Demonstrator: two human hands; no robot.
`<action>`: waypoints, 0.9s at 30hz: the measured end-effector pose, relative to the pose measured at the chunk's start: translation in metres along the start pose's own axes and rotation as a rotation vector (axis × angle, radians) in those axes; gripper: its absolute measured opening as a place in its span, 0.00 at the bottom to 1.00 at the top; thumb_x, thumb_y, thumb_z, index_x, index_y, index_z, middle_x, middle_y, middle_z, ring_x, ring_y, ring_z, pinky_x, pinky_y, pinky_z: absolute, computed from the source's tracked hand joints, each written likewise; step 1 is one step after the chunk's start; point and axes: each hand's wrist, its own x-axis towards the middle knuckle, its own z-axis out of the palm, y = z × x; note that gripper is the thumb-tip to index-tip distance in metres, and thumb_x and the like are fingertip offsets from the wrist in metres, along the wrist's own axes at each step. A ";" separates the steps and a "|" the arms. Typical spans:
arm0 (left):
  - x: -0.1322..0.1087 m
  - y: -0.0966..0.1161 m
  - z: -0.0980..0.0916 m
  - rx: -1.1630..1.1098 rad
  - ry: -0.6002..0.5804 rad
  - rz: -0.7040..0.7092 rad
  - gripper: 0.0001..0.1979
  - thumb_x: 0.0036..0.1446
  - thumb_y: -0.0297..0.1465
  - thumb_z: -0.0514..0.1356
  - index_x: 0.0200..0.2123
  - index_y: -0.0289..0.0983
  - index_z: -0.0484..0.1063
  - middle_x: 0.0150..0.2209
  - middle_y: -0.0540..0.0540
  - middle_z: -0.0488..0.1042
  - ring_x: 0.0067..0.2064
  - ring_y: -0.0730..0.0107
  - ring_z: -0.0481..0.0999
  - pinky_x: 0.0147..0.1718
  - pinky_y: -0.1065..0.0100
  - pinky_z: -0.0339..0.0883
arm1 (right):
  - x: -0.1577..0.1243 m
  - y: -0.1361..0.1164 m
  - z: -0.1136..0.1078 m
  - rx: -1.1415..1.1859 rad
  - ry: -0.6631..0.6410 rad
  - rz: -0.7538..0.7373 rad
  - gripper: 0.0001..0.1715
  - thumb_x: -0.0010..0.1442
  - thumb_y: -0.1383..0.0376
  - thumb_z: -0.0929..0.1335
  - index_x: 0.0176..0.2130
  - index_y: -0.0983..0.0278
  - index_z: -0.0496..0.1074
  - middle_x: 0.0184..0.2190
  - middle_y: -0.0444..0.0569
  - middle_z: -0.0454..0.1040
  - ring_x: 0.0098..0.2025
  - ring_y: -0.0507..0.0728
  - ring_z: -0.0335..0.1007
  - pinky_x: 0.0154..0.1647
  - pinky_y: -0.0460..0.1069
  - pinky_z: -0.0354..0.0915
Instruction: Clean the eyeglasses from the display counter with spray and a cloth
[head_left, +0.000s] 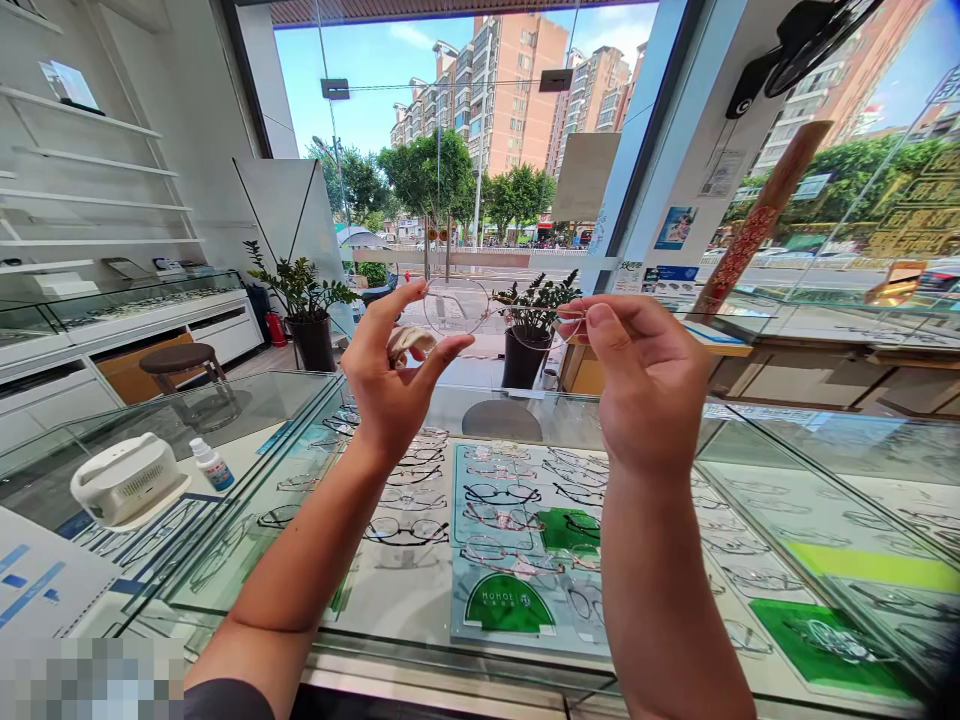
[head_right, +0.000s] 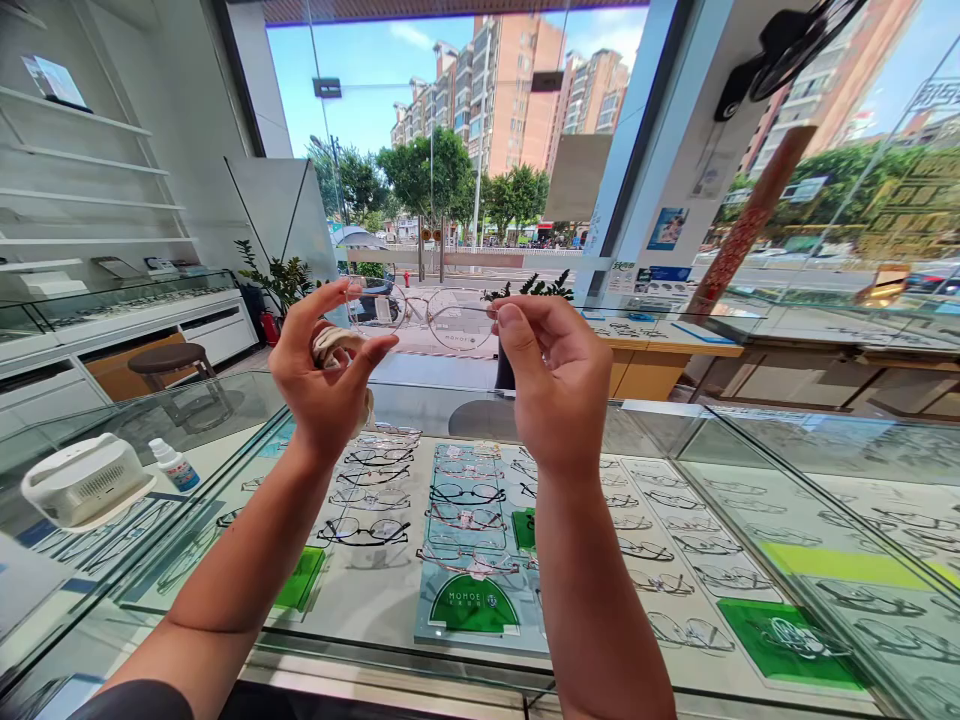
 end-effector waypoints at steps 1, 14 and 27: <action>0.000 0.001 0.000 -0.011 -0.008 -0.021 0.29 0.57 0.41 0.77 0.61 0.49 0.77 0.58 0.43 0.83 0.52 0.59 0.83 0.34 0.64 0.77 | 0.000 0.000 0.000 0.022 -0.011 -0.004 0.09 0.69 0.57 0.73 0.42 0.59 0.82 0.40 0.47 0.86 0.42 0.57 0.82 0.46 0.55 0.77; -0.002 0.004 0.001 -0.049 -0.023 -0.056 0.29 0.55 0.42 0.78 0.59 0.48 0.79 0.58 0.43 0.82 0.47 0.61 0.84 0.32 0.64 0.75 | 0.002 0.003 0.003 0.077 -0.017 0.033 0.10 0.68 0.55 0.73 0.45 0.58 0.77 0.41 0.48 0.85 0.44 0.60 0.83 0.44 0.56 0.78; 0.008 0.006 0.002 -0.238 -0.090 -0.160 0.28 0.56 0.46 0.77 0.55 0.46 0.74 0.50 0.43 0.85 0.51 0.58 0.86 0.35 0.64 0.77 | 0.001 0.009 0.004 0.056 -0.069 -0.012 0.08 0.70 0.57 0.70 0.45 0.58 0.76 0.41 0.48 0.83 0.45 0.58 0.82 0.46 0.55 0.77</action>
